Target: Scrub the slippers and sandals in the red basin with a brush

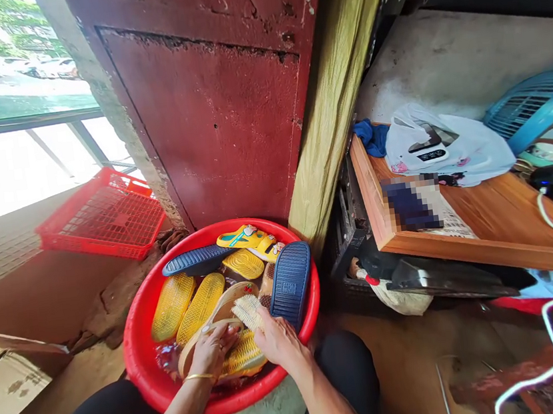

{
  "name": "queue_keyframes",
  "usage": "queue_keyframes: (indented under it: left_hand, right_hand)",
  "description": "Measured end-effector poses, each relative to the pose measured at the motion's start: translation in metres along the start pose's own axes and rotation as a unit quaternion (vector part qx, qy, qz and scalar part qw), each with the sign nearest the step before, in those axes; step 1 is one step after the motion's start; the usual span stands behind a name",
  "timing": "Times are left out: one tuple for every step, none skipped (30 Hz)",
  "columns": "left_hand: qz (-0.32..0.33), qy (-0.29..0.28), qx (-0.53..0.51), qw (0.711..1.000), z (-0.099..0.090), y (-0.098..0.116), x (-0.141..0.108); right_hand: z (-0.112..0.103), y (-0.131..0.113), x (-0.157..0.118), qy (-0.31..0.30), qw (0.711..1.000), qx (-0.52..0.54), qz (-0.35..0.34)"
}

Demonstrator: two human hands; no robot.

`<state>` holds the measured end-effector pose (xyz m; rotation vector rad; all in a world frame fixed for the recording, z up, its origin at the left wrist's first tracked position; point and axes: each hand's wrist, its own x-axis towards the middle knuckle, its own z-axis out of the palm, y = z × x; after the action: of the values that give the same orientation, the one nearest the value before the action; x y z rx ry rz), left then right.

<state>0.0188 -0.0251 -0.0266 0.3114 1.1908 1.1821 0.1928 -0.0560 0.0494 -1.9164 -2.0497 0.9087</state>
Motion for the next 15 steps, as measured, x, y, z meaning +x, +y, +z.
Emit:
queue_keyframes:
  left_hand:
    - [0.001,-0.012,0.006,1.000,0.0011,-0.0002,-0.0003]
    - [0.002,-0.028,0.012,1.000,0.0023,-0.0004,-0.0008]
    - [0.002,-0.044,0.019,0.999,0.0035,-0.0004,-0.0014]
    - [0.002,-0.060,0.025,0.998,0.0045,-0.0003,-0.0021]
    - [0.003,-0.070,0.029,0.997,0.0051,-0.0001,-0.0027]
    - [0.004,-0.074,0.033,0.997,0.0051,0.0000,-0.0032]
    - [0.006,-0.070,0.036,0.997,0.0046,0.0002,-0.0035]
    - [0.007,-0.061,0.039,0.997,0.0035,0.0004,-0.0036]
    - [0.009,-0.050,0.043,0.998,0.0021,0.0004,-0.0036]
    - [0.011,-0.039,0.047,0.998,0.0005,0.0005,-0.0035]
    - [0.014,-0.030,0.052,0.998,-0.0009,0.0005,-0.0034]
    - [0.018,-0.022,0.057,0.998,-0.0021,0.0005,-0.0034]
    - [0.023,-0.014,0.061,0.998,-0.0028,0.0006,-0.0036]
    - [0.029,-0.007,0.065,0.997,-0.0031,0.0008,-0.0041]
    - [0.038,0.000,0.073,0.997,-0.0030,0.0013,-0.0050]
  right_hand:
    - [0.0002,0.0004,-0.0002,0.001,1.000,-0.001,-0.001]
    - [0.0004,0.0008,-0.0003,0.002,1.000,-0.003,-0.003]
    - [0.0005,0.0012,-0.0004,0.003,1.000,-0.005,-0.003]
    - [0.0006,0.0014,-0.0005,0.002,1.000,-0.008,-0.004]
    - [0.0005,0.0015,-0.0006,0.000,1.000,-0.010,-0.004]
    - [0.0004,0.0016,-0.0006,-0.003,1.000,-0.012,-0.003]
    - [0.0002,0.0015,-0.0007,-0.005,1.000,-0.013,-0.002]
    - [0.0000,0.0013,-0.0006,-0.007,1.000,-0.012,-0.002]
    - [-0.0002,0.0011,-0.0005,-0.008,1.000,-0.010,-0.002]
    - [-0.0004,0.0008,-0.0004,-0.009,1.000,-0.007,-0.001]
    - [-0.0006,0.0005,-0.0002,-0.009,1.000,-0.003,0.000]
    - [-0.0007,0.0001,0.0001,-0.009,1.000,0.000,0.002]
    - [-0.0009,-0.0003,0.0003,-0.010,1.000,0.003,0.003]
    - [-0.0011,-0.0007,0.0005,-0.010,1.000,0.005,0.004]
    - [-0.0015,-0.0012,0.0005,-0.010,1.000,0.006,0.003]
